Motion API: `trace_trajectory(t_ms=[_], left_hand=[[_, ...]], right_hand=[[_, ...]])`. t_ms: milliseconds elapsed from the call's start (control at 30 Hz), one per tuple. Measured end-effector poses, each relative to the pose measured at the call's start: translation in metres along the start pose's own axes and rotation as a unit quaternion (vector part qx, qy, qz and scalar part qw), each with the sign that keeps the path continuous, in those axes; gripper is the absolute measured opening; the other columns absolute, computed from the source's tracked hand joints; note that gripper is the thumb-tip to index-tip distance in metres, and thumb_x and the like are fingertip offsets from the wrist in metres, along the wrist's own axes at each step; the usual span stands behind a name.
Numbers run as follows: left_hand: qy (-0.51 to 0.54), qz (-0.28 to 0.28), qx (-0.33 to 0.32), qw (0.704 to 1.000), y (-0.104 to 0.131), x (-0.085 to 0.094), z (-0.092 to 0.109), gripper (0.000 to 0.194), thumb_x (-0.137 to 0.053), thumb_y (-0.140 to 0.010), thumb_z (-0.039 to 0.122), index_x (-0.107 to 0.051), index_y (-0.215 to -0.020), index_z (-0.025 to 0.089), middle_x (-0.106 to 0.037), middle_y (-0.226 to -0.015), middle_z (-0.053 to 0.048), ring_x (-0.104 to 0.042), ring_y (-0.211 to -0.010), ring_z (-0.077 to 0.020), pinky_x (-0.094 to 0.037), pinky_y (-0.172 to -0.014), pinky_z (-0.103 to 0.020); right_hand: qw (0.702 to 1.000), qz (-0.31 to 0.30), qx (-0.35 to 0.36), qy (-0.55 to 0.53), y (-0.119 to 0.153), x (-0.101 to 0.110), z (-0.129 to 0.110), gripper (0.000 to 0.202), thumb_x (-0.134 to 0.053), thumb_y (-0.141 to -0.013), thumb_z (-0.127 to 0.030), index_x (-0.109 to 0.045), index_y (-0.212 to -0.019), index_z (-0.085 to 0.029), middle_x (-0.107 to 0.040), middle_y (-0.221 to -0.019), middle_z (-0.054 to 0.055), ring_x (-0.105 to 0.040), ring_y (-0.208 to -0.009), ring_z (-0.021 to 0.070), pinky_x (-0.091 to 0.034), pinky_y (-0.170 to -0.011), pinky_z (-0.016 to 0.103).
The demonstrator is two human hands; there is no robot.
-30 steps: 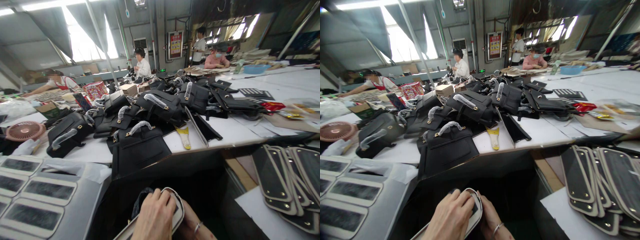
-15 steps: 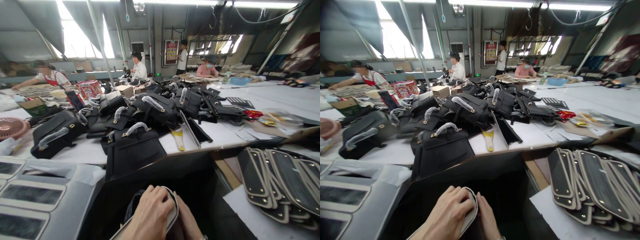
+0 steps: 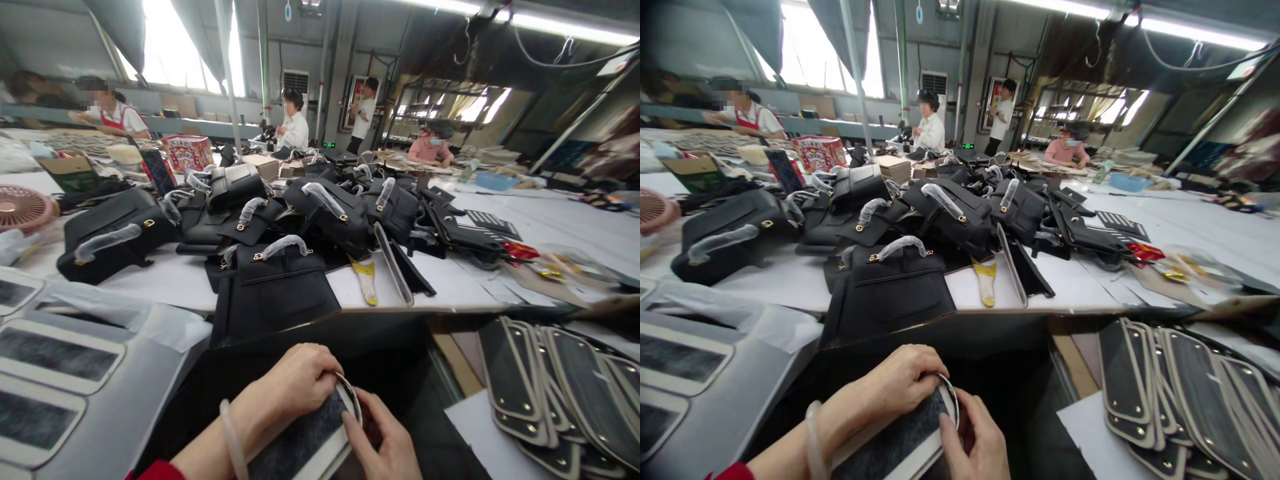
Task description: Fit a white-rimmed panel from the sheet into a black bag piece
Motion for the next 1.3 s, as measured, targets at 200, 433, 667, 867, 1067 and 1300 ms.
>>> trace_trajectory(t_ms=[200, 433, 667, 867, 1067, 1300], left_hand=[[0.047, -0.043, 0.0, 0.998, -0.004, 0.004, -0.004, 0.029, -0.055, -0.079, 0.016, -0.079, -0.093, 0.024, -0.078, -0.091, -0.001, -0.07, -0.087, -0.0159, -0.048, -0.077, -0.022], [0.085, -0.047, 0.01, 0.995, -0.004, 0.003, -0.009, 0.031, -0.053, -0.078, 0.017, -0.079, -0.092, 0.025, -0.078, -0.092, 0.0, -0.07, -0.087, -0.0157, -0.048, -0.077, -0.022], [0.095, -0.05, 0.005, 0.994, -0.001, 0.0, -0.012, 0.031, -0.054, -0.076, 0.016, -0.079, -0.091, 0.025, -0.077, -0.092, 0.001, -0.07, -0.088, -0.015, -0.048, -0.078, -0.021], [0.076, -0.032, 0.019, 0.996, 0.001, 0.0, -0.012, 0.033, -0.052, -0.075, 0.015, -0.078, -0.093, 0.025, -0.075, -0.096, 0.002, -0.068, -0.088, -0.0151, -0.048, -0.079, -0.023], [0.048, -0.038, 0.048, 0.997, -0.004, 0.004, -0.006, 0.027, -0.055, -0.071, 0.021, -0.077, -0.085, 0.029, -0.074, -0.085, 0.004, -0.064, -0.076, -0.0156, -0.044, -0.067, -0.025], [0.027, -0.005, 0.02, 0.999, 0.0, 0.001, -0.004, 0.027, -0.053, -0.068, 0.016, -0.075, -0.079, 0.027, -0.071, -0.082, 0.004, -0.062, -0.075, -0.0135, -0.042, -0.067, -0.023]], right_hand=[[0.999, 0.001, 0.028, 0.043, -0.006, 0.002, -0.003, 0.04, -0.057, -0.09, -0.056, -0.076, -0.094, -0.021, -0.064, -0.068, 0.003, -0.058, -0.059, 0.0169, -0.042, -0.056, 0.025], [0.995, 0.007, 0.072, 0.065, -0.007, 0.004, -0.005, 0.038, -0.054, -0.093, -0.052, -0.078, -0.098, -0.022, -0.064, -0.07, 0.005, -0.061, -0.062, 0.0179, -0.044, -0.055, 0.025], [0.993, -0.029, 0.081, 0.085, -0.007, 0.005, -0.008, 0.041, -0.05, -0.096, -0.051, -0.078, -0.1, -0.022, -0.062, -0.068, 0.004, -0.061, -0.062, 0.017, -0.044, -0.057, 0.024], [0.986, -0.004, 0.138, 0.098, -0.007, 0.005, -0.012, 0.033, -0.053, -0.096, -0.045, -0.077, -0.096, -0.022, -0.059, -0.066, 0.003, -0.058, -0.057, 0.0156, -0.044, -0.055, 0.024], [0.958, -0.015, 0.226, 0.176, -0.008, 0.003, -0.007, 0.033, -0.045, -0.1, -0.034, -0.073, -0.093, -0.018, -0.057, -0.065, 0.004, -0.057, -0.054, 0.0163, -0.046, -0.053, 0.026], [0.89, -0.08, 0.358, 0.272, -0.008, 0.007, -0.007, 0.031, -0.044, -0.095, -0.009, -0.067, -0.115, -0.005, -0.062, -0.072, 0.009, -0.065, -0.061, 0.0179, -0.052, -0.056, 0.024]])
Point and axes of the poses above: each hand's wrist, its own y-axis away from the middle knuckle, its own x-axis out of the back of the hand, z = x × y, the point moved 3 cm from there along -y, towards the middle knuckle
